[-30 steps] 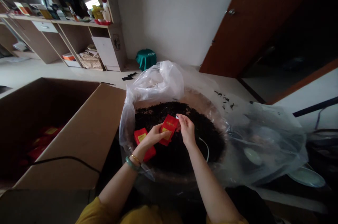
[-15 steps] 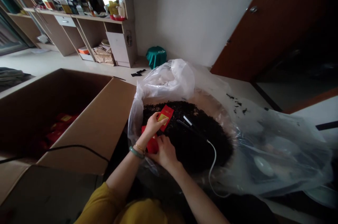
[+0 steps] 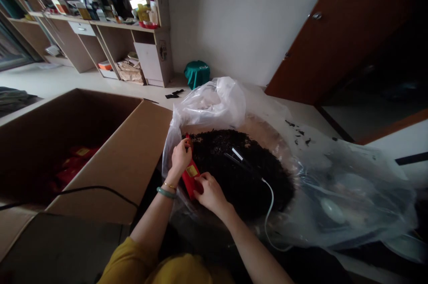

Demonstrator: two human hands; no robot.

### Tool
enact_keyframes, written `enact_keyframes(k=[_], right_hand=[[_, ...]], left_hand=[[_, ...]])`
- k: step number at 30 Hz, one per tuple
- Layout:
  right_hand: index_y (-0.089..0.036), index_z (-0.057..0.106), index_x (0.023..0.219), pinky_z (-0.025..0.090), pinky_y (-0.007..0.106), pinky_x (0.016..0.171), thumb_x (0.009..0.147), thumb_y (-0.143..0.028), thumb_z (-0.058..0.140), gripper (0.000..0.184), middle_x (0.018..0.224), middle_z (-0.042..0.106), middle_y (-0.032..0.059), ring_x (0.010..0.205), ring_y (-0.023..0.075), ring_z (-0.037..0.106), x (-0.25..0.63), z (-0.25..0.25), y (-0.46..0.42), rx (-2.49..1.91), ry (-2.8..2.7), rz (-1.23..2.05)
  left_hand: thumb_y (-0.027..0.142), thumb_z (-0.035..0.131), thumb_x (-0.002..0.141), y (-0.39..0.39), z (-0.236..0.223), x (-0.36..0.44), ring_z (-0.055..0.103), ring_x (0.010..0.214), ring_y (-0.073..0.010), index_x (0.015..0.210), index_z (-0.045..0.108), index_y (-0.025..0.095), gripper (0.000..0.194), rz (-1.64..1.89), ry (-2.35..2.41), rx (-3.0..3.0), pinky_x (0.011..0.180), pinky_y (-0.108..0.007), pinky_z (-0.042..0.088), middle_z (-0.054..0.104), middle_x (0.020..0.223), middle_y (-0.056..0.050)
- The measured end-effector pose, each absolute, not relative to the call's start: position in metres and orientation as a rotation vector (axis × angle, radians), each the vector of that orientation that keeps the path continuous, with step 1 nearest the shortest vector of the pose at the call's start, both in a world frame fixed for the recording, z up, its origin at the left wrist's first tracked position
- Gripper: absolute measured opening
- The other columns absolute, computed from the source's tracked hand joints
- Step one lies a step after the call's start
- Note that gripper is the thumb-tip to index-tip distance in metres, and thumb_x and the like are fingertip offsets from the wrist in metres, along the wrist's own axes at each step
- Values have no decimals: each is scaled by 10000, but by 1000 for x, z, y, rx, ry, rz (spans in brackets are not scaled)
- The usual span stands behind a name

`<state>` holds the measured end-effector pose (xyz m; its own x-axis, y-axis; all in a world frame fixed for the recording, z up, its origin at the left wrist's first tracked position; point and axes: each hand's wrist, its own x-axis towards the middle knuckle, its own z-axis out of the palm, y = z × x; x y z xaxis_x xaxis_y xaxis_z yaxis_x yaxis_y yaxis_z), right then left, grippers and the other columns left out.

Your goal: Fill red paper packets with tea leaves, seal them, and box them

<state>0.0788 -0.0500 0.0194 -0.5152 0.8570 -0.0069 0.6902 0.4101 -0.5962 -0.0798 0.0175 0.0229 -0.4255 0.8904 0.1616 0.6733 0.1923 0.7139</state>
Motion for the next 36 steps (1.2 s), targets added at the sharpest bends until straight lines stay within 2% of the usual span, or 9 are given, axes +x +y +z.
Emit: enact_keyframes(k=[5, 7, 10, 14, 20, 23, 28, 33, 36], right_hand=[[-221, 722, 942, 530, 277, 751, 838, -121, 532, 239, 910, 713, 62, 820, 191, 681, 97, 24, -39, -1303, -2241, 682], [-214, 713, 941, 533, 293, 748, 876, -142, 502, 232, 875, 716, 66, 808, 194, 679, 109, 29, -29, -1242, -2136, 551], [-198, 686, 1004, 542, 305, 771, 909, -205, 499, 210, 887, 712, 76, 807, 184, 672, 125, 36, -14, -1108, -1935, 387], [-188, 579, 1233, 555, 347, 788, 901, -278, 544, 346, 993, 692, 108, 883, 203, 655, 135, 38, -5, -1118, -1678, 182], [-212, 561, 1282, 451, 480, 974, 939, -271, 450, 366, 1183, 625, 144, 1118, 269, 566, 133, 26, -9, -1157, -1726, 116], [-217, 653, 1134, 445, 498, 937, 933, -287, 463, 285, 1146, 602, 148, 1110, 288, 535, 134, 26, -11, -1217, -1727, 89], [-200, 666, 704, 481, 383, 773, 905, -319, 534, 268, 777, 559, 74, 806, 213, 523, 138, 44, -11, -1276, -1829, 10], [-204, 637, 669, 473, 341, 730, 920, -227, 483, 296, 690, 591, 58, 749, 203, 520, 142, 58, -10, -1262, -1977, 95], [-206, 642, 704, 483, 329, 737, 895, -248, 514, 234, 716, 643, 59, 747, 199, 573, 148, 57, -7, -1277, -1939, 233]], left_hand=[[288, 625, 803, 11, 39, -76, 633, 967, -222, 1066, 676, 183, 288, 1075, 1804, 1818, 908, -346, 457, 713, 1036, -84], [388, 656, 779, 5, 50, -72, 647, 907, -208, 1031, 705, 198, 319, 879, 1517, 1937, 834, -285, 469, 730, 987, -61], [409, 615, 802, -2, 62, -60, 590, 652, -136, 905, 745, 182, 281, 671, 1323, 1967, 627, -208, 420, 710, 733, -7], [428, 523, 839, -6, 59, -39, 398, 515, -80, 729, 726, 118, 387, 804, 1383, 1793, 495, -196, 285, 533, 535, 37], [492, 550, 763, -7, 46, -15, 358, 518, -89, 669, 686, 101, 424, 1029, 1422, 1444, 470, -203, 261, 476, 520, 36], [481, 539, 768, -9, 46, -12, 382, 522, -95, 684, 692, 107, 413, 1040, 1445, 1429, 482, -207, 279, 502, 532, 34], [405, 530, 829, -14, 57, -13, 457, 549, -112, 674, 704, 138, 355, 935, 1534, 1755, 539, -220, 304, 590, 564, 12], [379, 539, 866, -15, 68, -14, 497, 521, -126, 690, 726, 186, 322, 673, 1640, 2013, 556, -237, 324, 660, 601, -29], [373, 548, 867, -14, 67, -17, 567, 571, -148, 763, 747, 194, 288, 696, 1609, 1988, 582, -244, 374, 706, 675, -46]])
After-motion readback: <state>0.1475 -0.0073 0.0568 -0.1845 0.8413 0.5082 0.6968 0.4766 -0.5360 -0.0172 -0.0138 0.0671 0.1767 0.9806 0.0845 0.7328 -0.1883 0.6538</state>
